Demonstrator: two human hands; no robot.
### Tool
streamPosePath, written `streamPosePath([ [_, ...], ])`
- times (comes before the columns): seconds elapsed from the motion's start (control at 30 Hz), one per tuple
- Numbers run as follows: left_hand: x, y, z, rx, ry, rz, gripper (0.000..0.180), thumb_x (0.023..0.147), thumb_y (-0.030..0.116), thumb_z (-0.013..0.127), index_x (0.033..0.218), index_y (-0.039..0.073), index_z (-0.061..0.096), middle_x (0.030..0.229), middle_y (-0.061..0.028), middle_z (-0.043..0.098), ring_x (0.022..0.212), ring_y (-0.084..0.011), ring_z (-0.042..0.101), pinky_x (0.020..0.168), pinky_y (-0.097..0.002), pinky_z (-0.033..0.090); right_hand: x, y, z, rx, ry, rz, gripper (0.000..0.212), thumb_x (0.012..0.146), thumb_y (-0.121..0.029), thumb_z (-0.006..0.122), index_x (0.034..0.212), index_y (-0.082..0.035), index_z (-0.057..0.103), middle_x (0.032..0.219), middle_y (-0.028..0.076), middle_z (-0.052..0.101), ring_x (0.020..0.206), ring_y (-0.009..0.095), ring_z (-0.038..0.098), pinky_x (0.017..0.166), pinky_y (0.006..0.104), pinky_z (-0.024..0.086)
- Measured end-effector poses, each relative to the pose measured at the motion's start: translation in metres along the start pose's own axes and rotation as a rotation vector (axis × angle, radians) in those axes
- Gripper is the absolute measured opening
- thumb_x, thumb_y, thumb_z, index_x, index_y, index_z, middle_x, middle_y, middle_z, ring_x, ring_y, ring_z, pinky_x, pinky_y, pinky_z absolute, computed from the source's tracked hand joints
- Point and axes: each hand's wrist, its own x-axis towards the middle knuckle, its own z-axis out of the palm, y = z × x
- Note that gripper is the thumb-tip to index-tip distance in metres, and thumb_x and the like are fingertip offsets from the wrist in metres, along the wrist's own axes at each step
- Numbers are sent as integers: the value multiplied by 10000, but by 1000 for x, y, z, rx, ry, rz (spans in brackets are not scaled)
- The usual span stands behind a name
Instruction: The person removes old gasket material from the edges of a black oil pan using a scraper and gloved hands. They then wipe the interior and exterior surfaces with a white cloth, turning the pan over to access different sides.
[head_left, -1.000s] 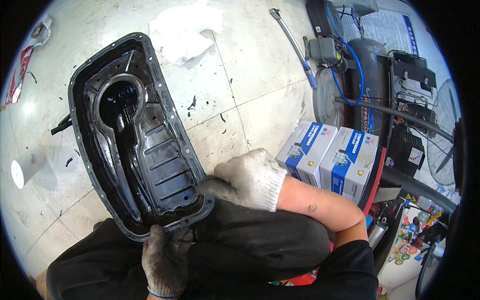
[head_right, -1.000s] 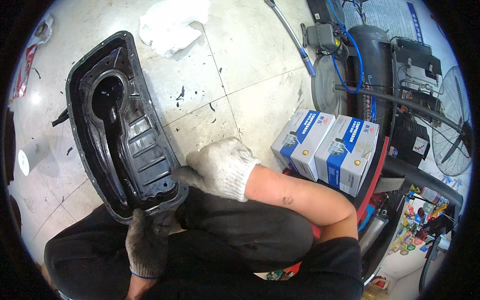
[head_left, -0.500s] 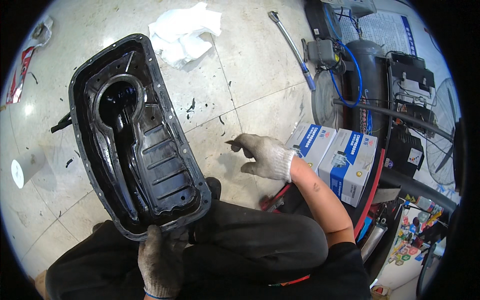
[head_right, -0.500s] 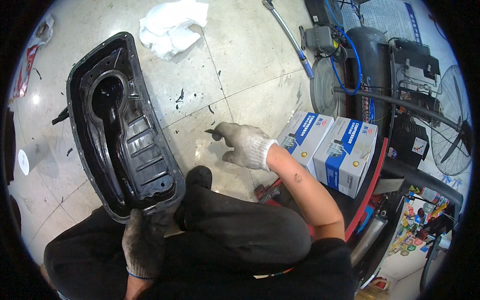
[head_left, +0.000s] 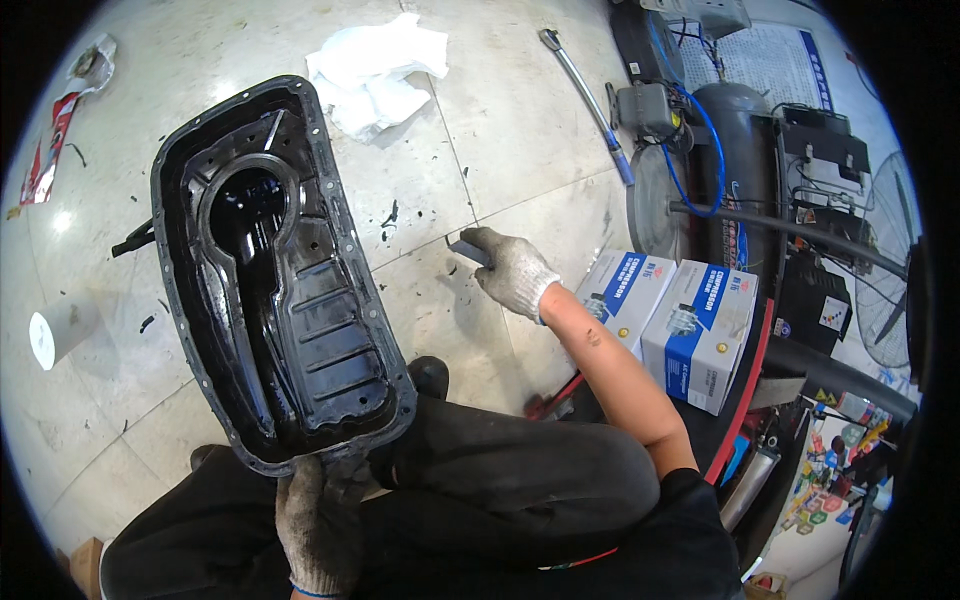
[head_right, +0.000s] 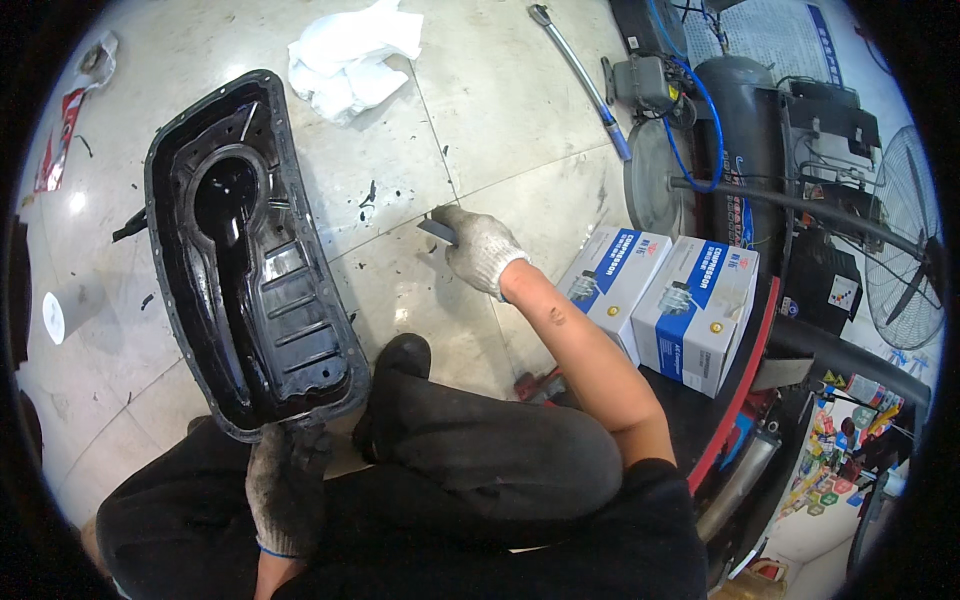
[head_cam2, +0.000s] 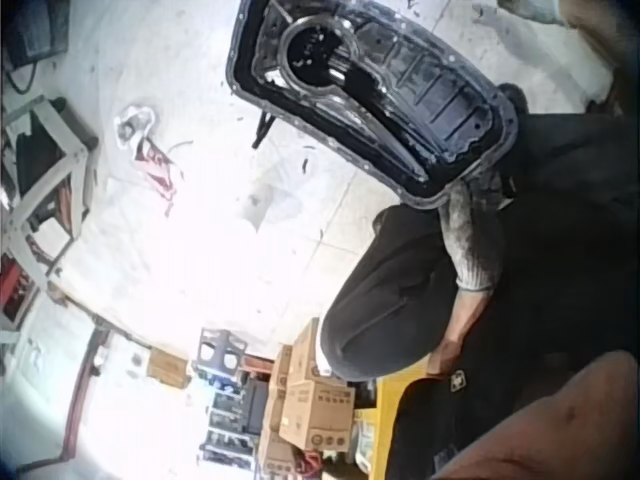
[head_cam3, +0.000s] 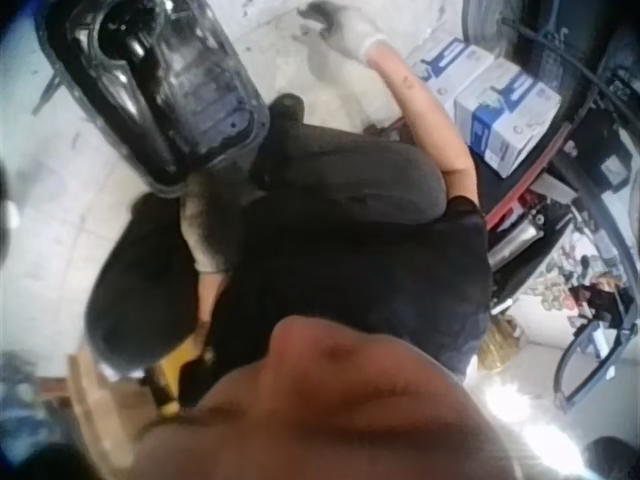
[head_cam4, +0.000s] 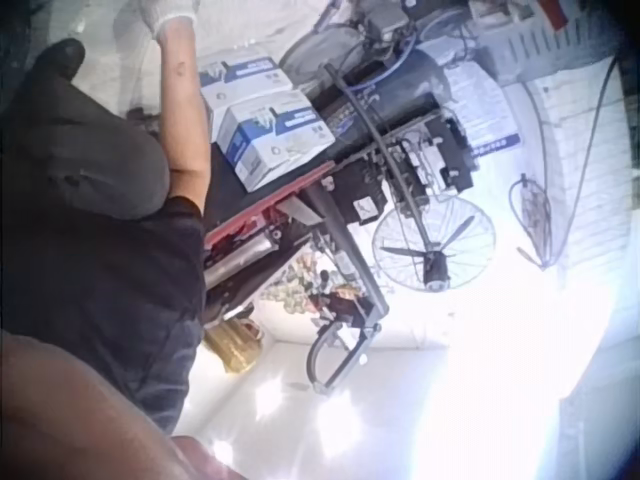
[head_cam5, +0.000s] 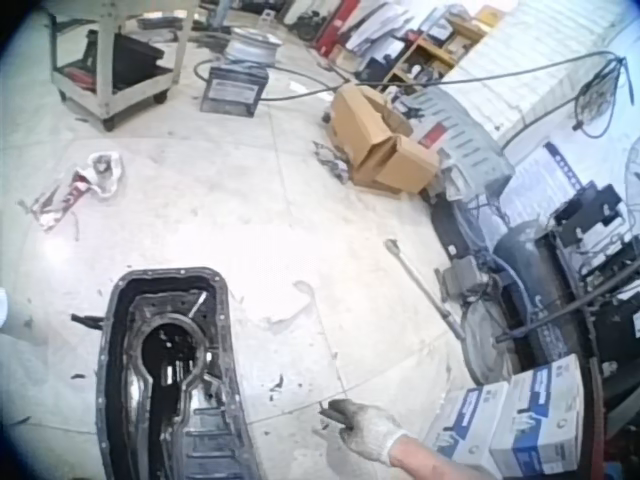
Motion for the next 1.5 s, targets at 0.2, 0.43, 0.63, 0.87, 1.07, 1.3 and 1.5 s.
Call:
streamPosePath([
  [0.2, 8, -2, -20, 1192, -90, 444, 178, 880, 34, 776, 1050, 31, 723, 1139, -157, 735, 1034, -312, 704, 867, -408, 572, 2, -25, -7, 56, -35, 173, 467, 979, -439, 689, 1254, -64, 730, 1087, 223, 766, 1044, 405, 729, 948, 445, 568],
  [0.43, 9, -7, -16, 57, -44, 53, 382, 985, 68, 678, 1342, 24, 551, 1243, -127, 667, 1125, -295, 686, 990, -474, 572, 7, -66, -24, 301, 94, -214, 282, 1079, -264, 590, 1184, -38, 723, 896, 206, 729, 810, 347, 719, 775, 413, 582],
  [0.63, 19, -13, -27, 246, -24, 189, 358, 1029, 118, 662, 1372, 67, 573, 1209, -119, 693, 1064, -286, 716, 883, -418, 614, 25, -114, -51, 286, 46, -269, 359, 1102, -335, 543, 1187, -53, 750, 882, 158, 759, 791, 294, 746, 785, 411, 598],
  [0.87, 29, -11, -39, 40, 30, 63, 371, 1052, 138, 625, 1407, 82, 530, 1219, -117, 681, 1086, -295, 721, 909, -428, 636, 78, -155, -74, -57, -24, -240, 572, 1070, -548, 505, 1002, -50, 778, 862, 215, 747, 871, 370, 750, 855, 487, 588],
  [1.07, 31, -10, -41, 34, 42, 35, 401, 1048, 123, 622, 1430, 85, 504, 1271, -137, 661, 1106, -301, 716, 929, -444, 639, 82, -173, -73, -86, -152, -203, 624, 1062, -601, 487, 1016, -63, 801, 855, 178, 770, 868, 338, 772, 874, 459, 605],
  [1.3, 34, -12, -45, 98, 56, 42, 377, 1046, 117, 625, 1405, 92, 512, 1189, -138, 688, 961, -278, 734, 795, -395, 649, 43, -160, -44, -101, -132, -291, 566, 1015, -636, 591, 930, -121, 808, 678, 123, 715, 691, 303, 749, 715, 415, 602],
  [1.5, 34, -14, -41, 86, 81, 79, 388, 1041, 122, 638, 1408, 103, 511, 1132, -116, 692, 901, -253, 724, 747, -369, 634, 18, -145, -31, -107, -112, -312, 553, 995, -627, 623, 825, -120, 759, 644, 131, 678, 661, 324, 727, 694, 427, 591],
])
